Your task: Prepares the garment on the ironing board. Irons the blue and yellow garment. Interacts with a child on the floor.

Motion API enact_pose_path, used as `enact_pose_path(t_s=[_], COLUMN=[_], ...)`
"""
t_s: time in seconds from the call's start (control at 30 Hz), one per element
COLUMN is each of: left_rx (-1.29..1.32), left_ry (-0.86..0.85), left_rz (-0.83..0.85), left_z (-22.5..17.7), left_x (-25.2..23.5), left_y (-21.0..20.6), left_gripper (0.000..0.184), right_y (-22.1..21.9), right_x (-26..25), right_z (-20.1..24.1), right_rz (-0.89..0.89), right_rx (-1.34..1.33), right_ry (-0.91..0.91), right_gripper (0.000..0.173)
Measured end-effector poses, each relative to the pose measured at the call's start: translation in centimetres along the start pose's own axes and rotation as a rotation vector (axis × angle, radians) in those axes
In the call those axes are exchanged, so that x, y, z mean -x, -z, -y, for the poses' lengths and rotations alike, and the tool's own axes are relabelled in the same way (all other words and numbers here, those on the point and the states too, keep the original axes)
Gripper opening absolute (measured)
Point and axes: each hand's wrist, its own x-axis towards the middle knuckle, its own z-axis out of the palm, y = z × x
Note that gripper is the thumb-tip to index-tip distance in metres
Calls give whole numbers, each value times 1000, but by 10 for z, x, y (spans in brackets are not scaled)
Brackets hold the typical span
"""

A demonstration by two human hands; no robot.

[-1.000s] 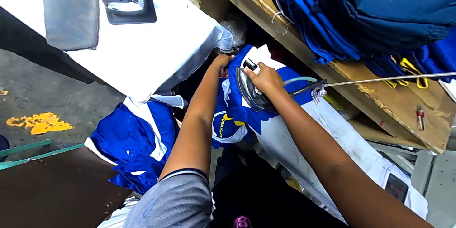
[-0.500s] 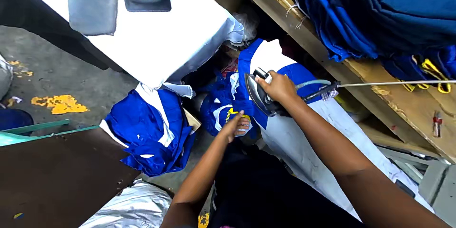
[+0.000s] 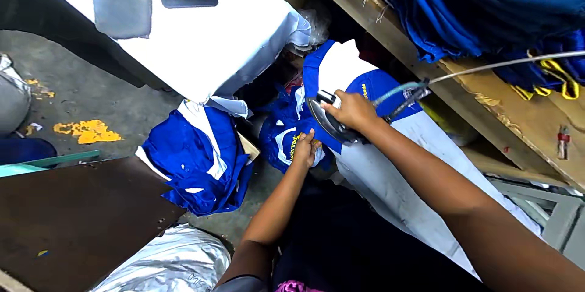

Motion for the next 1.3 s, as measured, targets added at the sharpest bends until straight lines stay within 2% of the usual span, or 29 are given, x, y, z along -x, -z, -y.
enact_pose_path(t_s=[0.13, 0.27, 0.57, 0.67, 0.87, 0.97, 1.1, 1.2, 1.3], left_rx=[31, 25, -28, -23, 23, 21, -20, -236, -541], left_ry=[3, 6, -5, -2, 6, 3, -11, -29, 18], left_rz=[19, 23, 15, 4, 29, 44, 27, 23, 132], left_z=[-1, -1, -3, -2, -3, -2, -1, 8, 19], left_x=[-2, -2, 1, 1, -1, 0, 0, 12, 25], left_y=[-2, 0, -2, 0, 1, 1, -1, -3, -7], left_gripper=[14, 11, 16, 18, 16, 11, 14, 22, 31], right_y=[-13, -2, 55, 50, 16, 18, 38, 45, 37], right_x=[34, 18, -86, -76, -13, -20, -58, -70, -53], right_z=[-32, -34, 6, 3, -25, -23, -10, -4, -8], right_rz=[-123, -200, -265, -263, -261, -264, -277, -253, -198], right_rx=[-133, -211, -302, -307, -306, -293, -292, -269, -216], right_ry=[-272, -389, -285, -298, -438, -450, -362, -277, -209], right_gripper=[62, 66, 68, 68, 71, 70, 70, 68, 69])
